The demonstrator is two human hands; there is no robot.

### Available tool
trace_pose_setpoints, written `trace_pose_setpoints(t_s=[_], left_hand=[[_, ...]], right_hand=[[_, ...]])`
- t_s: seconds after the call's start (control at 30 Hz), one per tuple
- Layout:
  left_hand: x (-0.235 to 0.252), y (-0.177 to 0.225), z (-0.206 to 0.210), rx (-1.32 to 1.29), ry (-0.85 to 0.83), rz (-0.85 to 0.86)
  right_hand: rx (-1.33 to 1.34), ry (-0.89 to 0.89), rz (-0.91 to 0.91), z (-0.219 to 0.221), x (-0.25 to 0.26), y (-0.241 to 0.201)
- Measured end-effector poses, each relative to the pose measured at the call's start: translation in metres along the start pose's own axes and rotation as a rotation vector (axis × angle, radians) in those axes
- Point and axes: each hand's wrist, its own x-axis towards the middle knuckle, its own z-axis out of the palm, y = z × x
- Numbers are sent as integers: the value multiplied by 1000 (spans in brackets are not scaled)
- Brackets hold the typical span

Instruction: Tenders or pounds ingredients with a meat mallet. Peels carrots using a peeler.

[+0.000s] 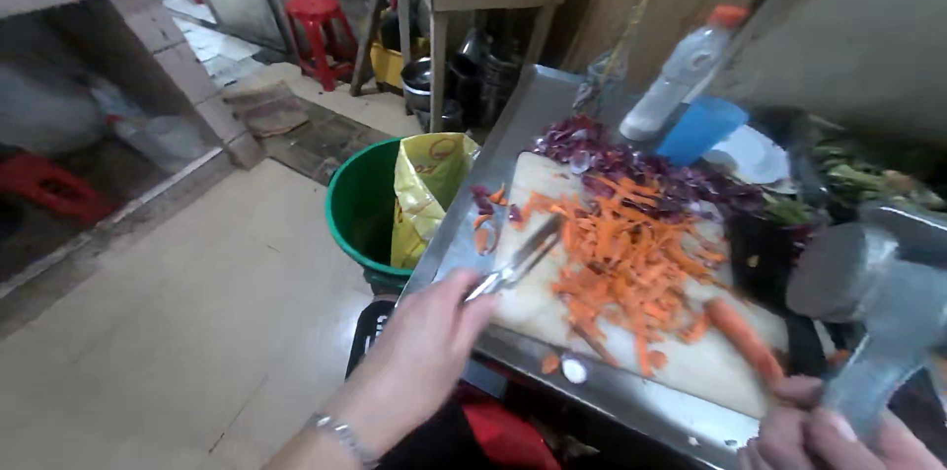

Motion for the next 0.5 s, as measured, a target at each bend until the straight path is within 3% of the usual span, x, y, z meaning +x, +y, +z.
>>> trace_pose_setpoints(t_s=[0.1, 0.2, 0.37, 0.5], left_hand=[[-36, -50, -27, -42, -55, -248], [-52, -68, -34, -84, -58, -377], [-56, -84, -35, -155, -70, -405], [-55, -85, -49, -109, -155, -394]], right_hand=[[-81, -121, 34, 27, 2, 7], [-207, -226, 58, 68, 11, 13], [-467, -336, 20, 123, 17, 22], [-837, -332, -84, 138, 20, 25]])
